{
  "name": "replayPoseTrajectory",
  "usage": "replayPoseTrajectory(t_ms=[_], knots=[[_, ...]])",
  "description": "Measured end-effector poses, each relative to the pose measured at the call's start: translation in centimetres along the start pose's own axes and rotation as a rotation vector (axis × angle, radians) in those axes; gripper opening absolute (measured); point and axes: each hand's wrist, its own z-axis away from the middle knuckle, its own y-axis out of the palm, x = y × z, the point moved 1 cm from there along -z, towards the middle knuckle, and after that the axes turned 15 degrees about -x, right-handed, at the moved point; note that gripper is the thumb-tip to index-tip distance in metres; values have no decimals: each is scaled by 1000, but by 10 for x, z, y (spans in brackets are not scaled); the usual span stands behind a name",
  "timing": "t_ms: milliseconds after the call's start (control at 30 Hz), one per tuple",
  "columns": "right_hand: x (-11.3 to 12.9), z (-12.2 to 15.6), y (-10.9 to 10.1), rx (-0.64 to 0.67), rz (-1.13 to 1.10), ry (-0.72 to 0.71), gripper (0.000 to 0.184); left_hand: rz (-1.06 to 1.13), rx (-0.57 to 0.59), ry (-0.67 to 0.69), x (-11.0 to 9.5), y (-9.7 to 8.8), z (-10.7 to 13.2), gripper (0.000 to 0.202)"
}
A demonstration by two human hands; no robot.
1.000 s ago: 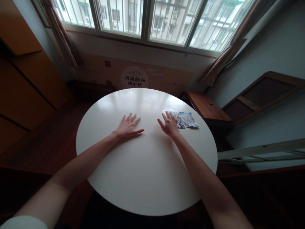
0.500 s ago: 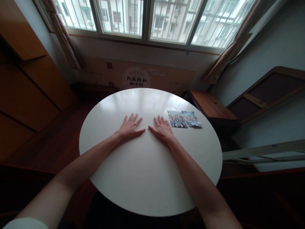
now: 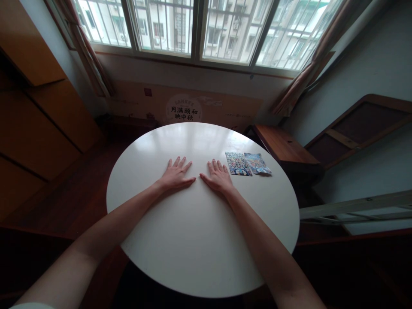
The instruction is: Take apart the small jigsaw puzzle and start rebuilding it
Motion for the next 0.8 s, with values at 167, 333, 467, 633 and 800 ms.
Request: replayPoseTrajectory(t_ms=[167,333,467,633,800], knots=[[0,0,-1,1,5,-1,90,-3,-5,3,0,0,0,87],[1,2,-4,7,13,-5,90,2,-7,-3,0,1,0,87],[1,3,-6,-3,12,-9,86,78,-6,-27,1,-1,-5,86],[-1,3,-6,-51,-1,-22,76,220,8,-97,8,-24,4,84],[-2,3,-4,-90,-4,-50,66,205,-288,-20,37,-74,85,71]])
